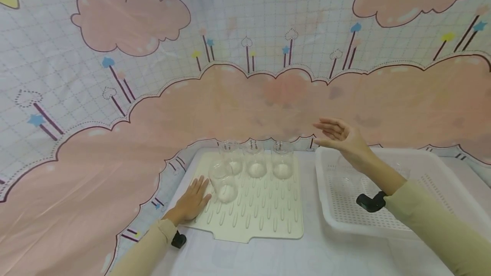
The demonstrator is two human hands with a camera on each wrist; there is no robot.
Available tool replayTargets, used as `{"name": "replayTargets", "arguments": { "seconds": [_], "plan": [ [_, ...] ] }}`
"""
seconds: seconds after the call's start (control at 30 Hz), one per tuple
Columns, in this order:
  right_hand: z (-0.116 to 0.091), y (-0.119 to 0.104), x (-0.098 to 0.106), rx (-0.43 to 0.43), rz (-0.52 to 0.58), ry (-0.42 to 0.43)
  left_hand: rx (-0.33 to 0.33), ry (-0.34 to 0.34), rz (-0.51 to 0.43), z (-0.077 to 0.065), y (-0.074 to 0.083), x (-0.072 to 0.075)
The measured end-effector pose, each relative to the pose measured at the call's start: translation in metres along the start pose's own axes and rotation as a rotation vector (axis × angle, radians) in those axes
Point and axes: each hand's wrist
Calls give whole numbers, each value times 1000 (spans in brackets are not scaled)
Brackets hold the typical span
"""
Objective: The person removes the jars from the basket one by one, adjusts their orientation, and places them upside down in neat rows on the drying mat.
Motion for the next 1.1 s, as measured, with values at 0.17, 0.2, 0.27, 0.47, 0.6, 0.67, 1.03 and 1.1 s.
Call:
{"name": "replayTargets", "arguments": {
  "seconds": [0.17, 0.2, 0.27, 0.47, 0.6, 0.67, 1.03, 1.1],
  "plan": [
    [-6, -3, 14, 4, -98, 51, 1, -1, -3, -1, 2, 2],
    [-7, -3, 18, 3, -136, 58, 2, -1, -3, -1, 3, 3],
    [-11, -3, 25, 1, -221, 74, 7, -6, -4, -1, 4, 4],
    [-19, -4, 47, -19, -416, 142, 9, -3, -12, -1, 3, 2],
    [-24, -4, 61, -74, -486, 204, 11, -8, -8, -2, 4, 2],
    [-28, -4, 69, -103, -511, 228, 11, -10, -10, -2, 4, 3],
    [-51, 17, 118, -101, -605, 312, 13, -21, -22, -3, 8, 7],
    [-55, 22, 125, -94, -588, 314, 14, -21, -25, -3, 9, 8]
  ]
}}
Point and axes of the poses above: each hand's wrist, its own z-axis towards the middle knuckle, its own x-axis out of the back of the hand, y = z × x, and after that the axes turned 13 degrees about -x, right-handed
